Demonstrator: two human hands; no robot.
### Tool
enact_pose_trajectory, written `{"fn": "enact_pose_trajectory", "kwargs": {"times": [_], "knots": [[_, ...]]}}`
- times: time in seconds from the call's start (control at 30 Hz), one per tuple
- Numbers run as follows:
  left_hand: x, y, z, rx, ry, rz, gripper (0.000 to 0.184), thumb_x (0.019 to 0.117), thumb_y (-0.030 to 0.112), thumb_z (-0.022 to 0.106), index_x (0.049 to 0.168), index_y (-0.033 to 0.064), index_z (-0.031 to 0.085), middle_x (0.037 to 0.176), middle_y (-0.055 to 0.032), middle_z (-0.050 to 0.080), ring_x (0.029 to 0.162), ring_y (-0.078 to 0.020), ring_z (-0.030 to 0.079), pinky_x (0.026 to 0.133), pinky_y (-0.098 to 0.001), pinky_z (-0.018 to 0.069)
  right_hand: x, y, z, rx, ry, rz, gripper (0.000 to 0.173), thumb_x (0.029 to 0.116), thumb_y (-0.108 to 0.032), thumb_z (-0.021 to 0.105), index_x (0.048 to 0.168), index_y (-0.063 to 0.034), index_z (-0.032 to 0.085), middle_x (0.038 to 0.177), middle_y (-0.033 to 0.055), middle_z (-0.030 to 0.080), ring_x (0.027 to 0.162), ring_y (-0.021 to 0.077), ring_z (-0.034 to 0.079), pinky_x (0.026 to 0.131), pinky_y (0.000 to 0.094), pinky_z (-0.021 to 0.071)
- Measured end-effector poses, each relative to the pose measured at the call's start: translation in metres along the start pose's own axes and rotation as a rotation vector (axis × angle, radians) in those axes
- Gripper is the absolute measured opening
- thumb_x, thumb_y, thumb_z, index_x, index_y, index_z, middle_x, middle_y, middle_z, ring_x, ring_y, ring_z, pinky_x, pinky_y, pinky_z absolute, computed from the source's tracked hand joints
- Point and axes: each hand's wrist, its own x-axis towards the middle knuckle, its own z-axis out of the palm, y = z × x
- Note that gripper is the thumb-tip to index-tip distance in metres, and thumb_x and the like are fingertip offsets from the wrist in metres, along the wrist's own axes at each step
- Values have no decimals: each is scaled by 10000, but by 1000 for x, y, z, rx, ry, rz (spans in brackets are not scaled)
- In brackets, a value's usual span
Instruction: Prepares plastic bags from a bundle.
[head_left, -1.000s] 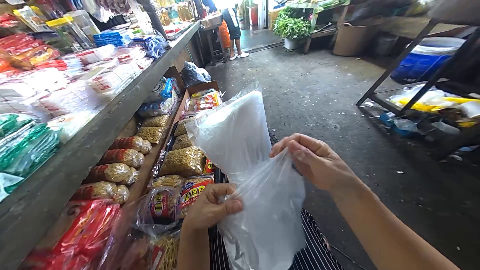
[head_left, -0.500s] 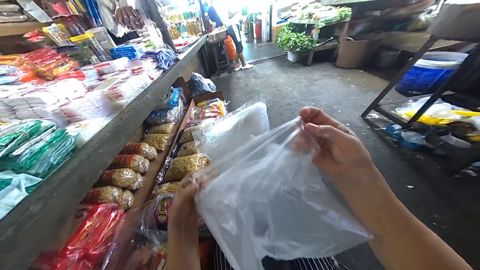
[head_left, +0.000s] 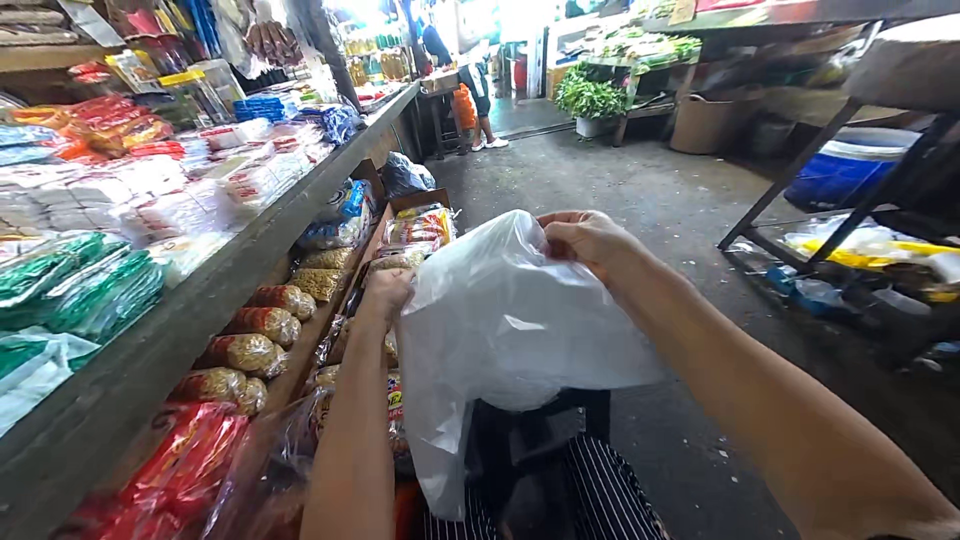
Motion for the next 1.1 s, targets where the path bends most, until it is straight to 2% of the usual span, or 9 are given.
{"fn": "enact_pose_trajectory", "kwargs": {"times": [0.13,0.23,0.37,0.47,0.6,0.7,0.8,0.9,1.1], "knots": [[-9,-34,16,-300,-44,-231,186,1050,82,495,1194,-12,566,911,-86,595,756,-140,585,696,-332,522,0,40,-30,-130,-129,-37,227,1063,-42,430,1180,55,600,882,22,623,743,6,579,718,196,507],[-12,-60,36,-472,-55,-376,193,1076,174,438,1058,41,576,759,-52,592,625,-131,587,583,-313,520,-1,86,-51,-13,-72,4,223,1054,-20,467,1228,81,563,991,104,631,836,84,607,764,225,523],[-21,-94,64,-592,-158,-386,208,1094,176,410,1076,41,566,791,-56,623,673,-133,619,638,-327,548,1,78,-23,-297,-11,291,84,1010,-44,578,1088,-14,586,718,10,603,558,57,552,519,207,464],[-26,-118,91,-516,-210,-390,197,1087,160,433,1085,30,581,802,-50,618,687,-126,614,658,-328,544,8,119,-38,-347,-106,350,203,1047,-105,545,1229,-30,593,811,33,628,613,82,552,551,245,448],[-33,-151,116,-706,-279,-320,176,1083,87,409,1138,36,568,822,-34,672,730,-95,668,701,-287,579,4,158,-46,-202,-79,357,145,1042,-80,538,1156,-42,620,754,12,629,573,66,560,494,214,433],[-26,-140,109,-514,-209,-236,133,1001,-39,519,1111,10,576,833,-34,681,738,-78,671,704,-271,578,10,145,-47,-263,-144,344,107,1037,-57,533,1099,-23,613,714,6,610,557,69,564,516,224,471],[-3,-128,93,-194,-209,-186,351,918,-61,644,1256,-66,551,1061,-153,653,937,-174,636,855,-373,537,23,129,-50,-283,-237,293,72,1036,-45,533,1036,-13,598,713,10,618,587,82,613,582,252,542],[7,-113,86,-85,-254,-201,377,966,-51,600,1326,-106,501,1225,-221,602,1089,-234,594,970,-406,487,36,126,-50,-236,-284,192,72,1026,-39,536,1028,-27,607,752,-13,643,636,56,630,622,238,551],[3,-91,83,109,-193,-179,332,1036,-33,494,1337,-173,496,1356,-332,550,1271,-353,539,1112,-438,386,47,120,-48,-123,-343,174,176,1078,-79,433,1139,-65,598,810,-38,680,696,34,660,644,230,565]]}}
